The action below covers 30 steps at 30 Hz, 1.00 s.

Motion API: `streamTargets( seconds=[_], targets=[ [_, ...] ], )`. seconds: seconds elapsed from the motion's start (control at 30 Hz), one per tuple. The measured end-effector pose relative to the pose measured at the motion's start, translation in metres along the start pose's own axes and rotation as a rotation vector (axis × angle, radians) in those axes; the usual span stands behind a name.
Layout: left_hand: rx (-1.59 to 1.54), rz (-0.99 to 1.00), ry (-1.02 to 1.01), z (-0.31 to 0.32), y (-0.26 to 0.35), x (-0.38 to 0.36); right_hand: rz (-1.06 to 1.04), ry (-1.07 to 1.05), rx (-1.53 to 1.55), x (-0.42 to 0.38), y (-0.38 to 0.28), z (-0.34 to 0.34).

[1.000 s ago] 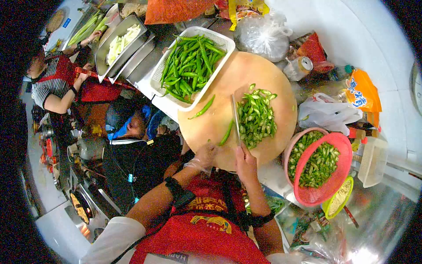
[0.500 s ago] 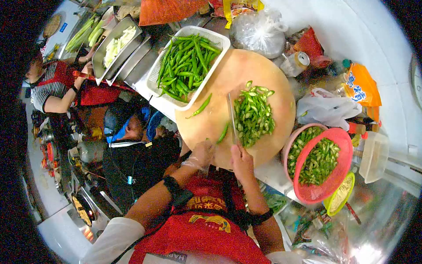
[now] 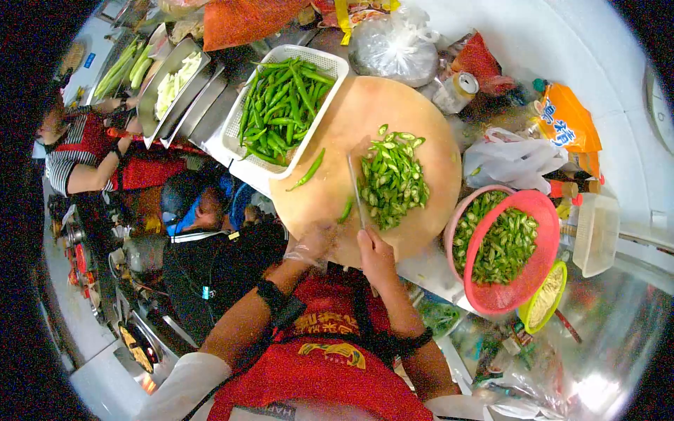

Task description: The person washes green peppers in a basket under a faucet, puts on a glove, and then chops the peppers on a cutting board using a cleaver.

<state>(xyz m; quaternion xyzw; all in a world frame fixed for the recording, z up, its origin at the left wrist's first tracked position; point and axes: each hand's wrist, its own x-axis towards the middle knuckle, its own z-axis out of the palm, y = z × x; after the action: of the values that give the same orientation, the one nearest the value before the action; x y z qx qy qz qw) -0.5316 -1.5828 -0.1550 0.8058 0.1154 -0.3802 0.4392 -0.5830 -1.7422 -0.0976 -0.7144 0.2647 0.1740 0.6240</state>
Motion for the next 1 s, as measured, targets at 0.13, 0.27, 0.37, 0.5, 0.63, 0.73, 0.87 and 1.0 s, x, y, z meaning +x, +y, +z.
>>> streamTargets(
  seconds=[0.13,0.27,0.37,0.5,0.63,0.73,0.87,1.0],
  targets=[
    [0.020,0.052,-0.042,0.002,-0.007,0.008,-0.017,-0.044,0.024,0.000,0.011,0.003],
    [-0.099,0.023,-0.082,0.002,0.000,0.010,0.125,-0.073,-0.004,-0.003,-0.005,0.000],
    [-0.120,-0.002,-0.125,-0.002,0.011,0.006,0.031,-0.021,0.036,-0.006,0.001,0.002],
    [-0.071,-0.020,-0.097,-0.004,0.017,0.011,0.043,-0.049,-0.017,-0.002,0.004,0.000],
    [-0.184,0.033,-0.140,-0.012,0.025,-0.001,-0.004,-0.029,0.010,-0.009,0.000,0.003],
    [-0.146,0.098,-0.145,-0.009,0.025,0.002,0.012,-0.047,-0.039,-0.001,0.003,0.002],
    [-0.027,0.123,-0.127,-0.008,0.012,0.012,0.073,-0.034,0.001,-0.011,-0.008,0.003],
    [0.385,0.900,0.161,-0.006,0.002,0.016,0.024,-0.062,-0.040,-0.002,0.004,0.000]
  ],
)
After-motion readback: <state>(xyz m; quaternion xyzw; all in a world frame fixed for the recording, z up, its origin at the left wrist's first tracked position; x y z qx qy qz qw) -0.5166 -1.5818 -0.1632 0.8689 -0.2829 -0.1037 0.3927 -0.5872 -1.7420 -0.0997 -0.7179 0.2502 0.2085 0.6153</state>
